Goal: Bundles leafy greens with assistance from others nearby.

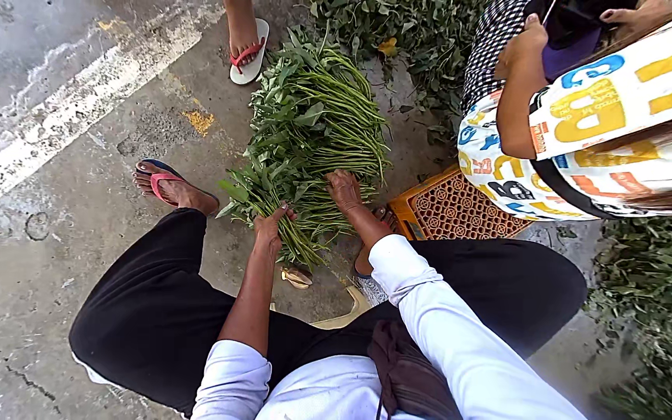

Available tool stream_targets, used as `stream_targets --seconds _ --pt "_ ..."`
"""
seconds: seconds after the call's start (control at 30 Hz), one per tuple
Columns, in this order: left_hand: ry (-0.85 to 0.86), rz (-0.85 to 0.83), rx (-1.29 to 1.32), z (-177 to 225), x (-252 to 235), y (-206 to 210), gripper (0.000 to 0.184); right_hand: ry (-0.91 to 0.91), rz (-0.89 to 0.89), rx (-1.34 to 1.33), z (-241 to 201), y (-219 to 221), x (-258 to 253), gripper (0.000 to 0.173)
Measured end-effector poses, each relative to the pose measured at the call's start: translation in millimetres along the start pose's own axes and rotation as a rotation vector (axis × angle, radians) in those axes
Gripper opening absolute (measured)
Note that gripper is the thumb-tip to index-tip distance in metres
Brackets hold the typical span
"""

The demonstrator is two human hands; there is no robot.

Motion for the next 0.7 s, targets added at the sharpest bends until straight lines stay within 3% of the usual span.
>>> stream_targets --seconds 0.17,0.3,0.43,0.57,0.7 --pt "-0.006 -0.035 -0.003 0 2 6 0.022 -0.101 0.006 0.145 -2 9 -7 0.023" --pt "-0.006 -0.053 0.004 0 3 8 0.024 -0.126 0.047 0.159 -4 -10 -11 0.024" --pt "0.021 -0.041 0.019 -1 -2 7 0.020 0.010 -0.023 0.007 -5 -43 -16 0.028" --pt "0.026 -0.063 0.062 0 0 10 0.019 0.043 0.064 -0.153 -28 -73 -8 0.027" --pt "-0.002 -0.162 0.061 -2 12 22 0.034 -0.003 0.009 -0.386 -72 -50 29 0.033"
Point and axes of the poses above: each hand's wrist, its own x-axis away from the middle knuckle, its own y-axis out of the palm, z = x × y, the point moved 6 cm from there along -x, towards the middle knuckle, and after that the axes turned 2 degrees about -x, right-handed, at the moved point
